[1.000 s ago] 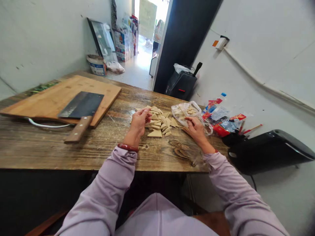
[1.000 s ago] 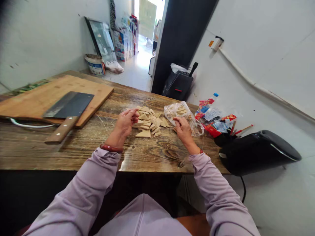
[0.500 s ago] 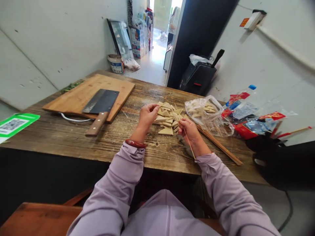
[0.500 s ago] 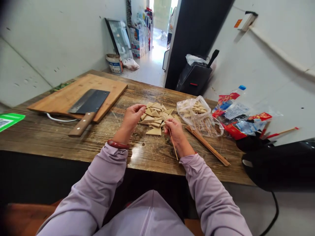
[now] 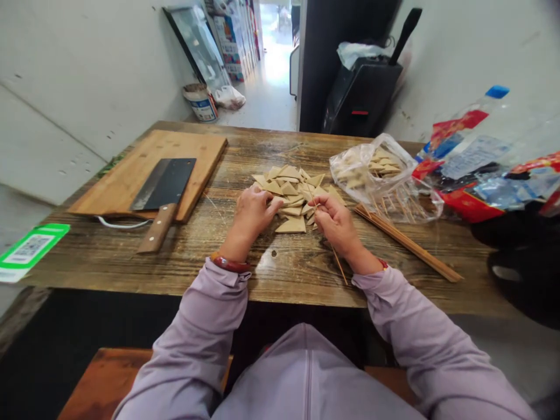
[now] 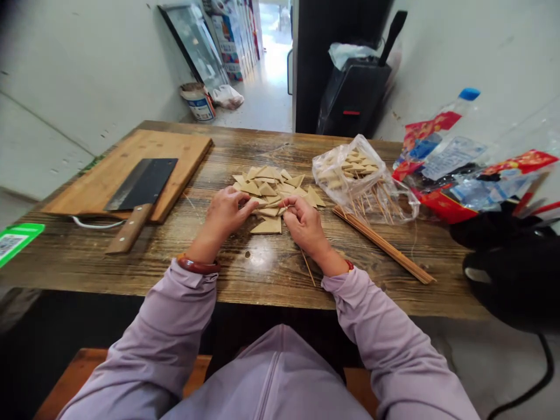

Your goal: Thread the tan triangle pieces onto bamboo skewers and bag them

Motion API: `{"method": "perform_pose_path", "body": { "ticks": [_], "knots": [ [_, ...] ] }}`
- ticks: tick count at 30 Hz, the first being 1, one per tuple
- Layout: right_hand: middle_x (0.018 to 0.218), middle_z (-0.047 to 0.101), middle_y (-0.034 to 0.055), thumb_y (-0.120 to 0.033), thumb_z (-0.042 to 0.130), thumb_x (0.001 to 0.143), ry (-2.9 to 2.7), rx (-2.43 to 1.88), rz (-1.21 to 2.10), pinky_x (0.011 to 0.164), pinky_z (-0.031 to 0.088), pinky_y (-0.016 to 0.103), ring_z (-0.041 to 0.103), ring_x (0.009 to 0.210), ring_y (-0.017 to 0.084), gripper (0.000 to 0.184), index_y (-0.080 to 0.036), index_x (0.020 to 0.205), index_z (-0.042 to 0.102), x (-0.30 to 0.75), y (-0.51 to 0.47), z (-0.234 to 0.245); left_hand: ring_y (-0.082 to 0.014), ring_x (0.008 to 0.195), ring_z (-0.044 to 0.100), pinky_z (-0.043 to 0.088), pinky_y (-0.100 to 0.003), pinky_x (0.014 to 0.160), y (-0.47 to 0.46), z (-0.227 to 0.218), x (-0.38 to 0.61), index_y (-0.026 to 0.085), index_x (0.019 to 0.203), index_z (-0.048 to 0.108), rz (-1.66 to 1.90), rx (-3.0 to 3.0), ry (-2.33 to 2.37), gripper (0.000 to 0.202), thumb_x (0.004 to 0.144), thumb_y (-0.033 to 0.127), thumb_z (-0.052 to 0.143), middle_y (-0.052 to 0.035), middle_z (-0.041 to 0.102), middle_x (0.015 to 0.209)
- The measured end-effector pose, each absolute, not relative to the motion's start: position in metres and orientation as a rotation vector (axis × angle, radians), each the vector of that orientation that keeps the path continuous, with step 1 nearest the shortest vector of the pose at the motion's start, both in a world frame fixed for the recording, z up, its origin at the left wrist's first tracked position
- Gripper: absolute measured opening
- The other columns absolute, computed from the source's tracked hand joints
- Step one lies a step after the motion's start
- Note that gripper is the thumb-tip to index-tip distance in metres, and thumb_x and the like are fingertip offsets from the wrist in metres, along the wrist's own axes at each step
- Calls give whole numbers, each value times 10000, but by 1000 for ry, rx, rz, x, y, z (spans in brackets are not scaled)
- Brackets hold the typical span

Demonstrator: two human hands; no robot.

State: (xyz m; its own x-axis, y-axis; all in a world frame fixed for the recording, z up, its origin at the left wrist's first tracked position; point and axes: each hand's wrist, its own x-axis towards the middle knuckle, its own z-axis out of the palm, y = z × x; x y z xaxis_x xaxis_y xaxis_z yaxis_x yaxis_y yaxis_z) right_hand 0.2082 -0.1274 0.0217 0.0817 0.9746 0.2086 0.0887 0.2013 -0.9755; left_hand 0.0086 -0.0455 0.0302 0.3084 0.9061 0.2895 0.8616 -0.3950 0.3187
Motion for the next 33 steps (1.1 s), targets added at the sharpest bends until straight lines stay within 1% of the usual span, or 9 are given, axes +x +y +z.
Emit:
{"method": "perform_pose_path", "body": {
  "ticks": [2,5,9,12,15,19,23,28,33],
  "knots": [
    [549,371,-102,-254,518,794,-1286,-1150,942,488,238,234,313,476,94,209,-198,969,617,207,-125,21,-283,952,606,466,-414,905,-45,29,9,168,898,784,648,2447,1671,270,885,405,656,-131,675,937],
    [550,376,-99,-247,517,787,-1285,-1133,928,497,242,238,327,483,96,208,-195,961,618,207,-122,19,-272,976,598,466,-410,929,-42,26,9,165,914,767,677,2440,1627,189,867,321,672,-126,667,967],
    [554,387,-97,-225,513,792,-1290,-1127,897,517,258,243,337,497,96,199,-186,954,622,209,-120,20,-252,962,596,474,-400,927,-39,23,9,172,920,751,692,2418,1544,131,839,246,679,-100,659,937],
    [556,392,-98,-211,504,798,-1300,-1120,870,533,269,249,340,502,97,203,-182,961,621,210,-119,21,-254,962,600,477,-400,928,-36,21,8,169,912,757,725,2413,1522,142,838,262,678,-98,660,917],
    [545,384,-102,-199,504,789,-1319,-1121,867,537,269,252,341,500,99,201,-183,952,620,210,-118,21,-243,943,606,481,-385,921,-35,20,7,167,884,764,773,2376,1522,182,866,294,635,-94,667,891],
    [539,397,-97,-204,515,789,-1306,-1129,878,534,265,251,352,502,104,186,-197,941,622,209,-118,20,-210,866,607,489,-344,853,-33,20,4,167,858,765,826,2250,1494,247,876,360,611,-78,685,870],
    [552,421,-89,-222,529,791,-1269,-1136,894,528,272,248,364,513,109,185,-198,947,625,210,-117,21,-192,812,602,480,-313,767,-34,20,3,168,902,764,877,2145,1445,280,862,401,614,-68,712,879],
    [546,420,-88,-231,528,791,-1244,-1126,909,512,261,244,358,503,107,200,-195,957,633,211,-116,18,-174,739,593,470,-294,707,-37,20,6,178,941,768,866,2067,1389,270,841,391,634,-42,712,810],
    [541,395,-93,-240,517,791,-1232,-1113,929,488,234,243,325,477,103,220,-192,970,636,212,-115,15,-174,774,597,495,-302,747,-37,19,10,170,990,752,906,2036,1374,261,840,344,629,-48,701,869]
  ]
}}
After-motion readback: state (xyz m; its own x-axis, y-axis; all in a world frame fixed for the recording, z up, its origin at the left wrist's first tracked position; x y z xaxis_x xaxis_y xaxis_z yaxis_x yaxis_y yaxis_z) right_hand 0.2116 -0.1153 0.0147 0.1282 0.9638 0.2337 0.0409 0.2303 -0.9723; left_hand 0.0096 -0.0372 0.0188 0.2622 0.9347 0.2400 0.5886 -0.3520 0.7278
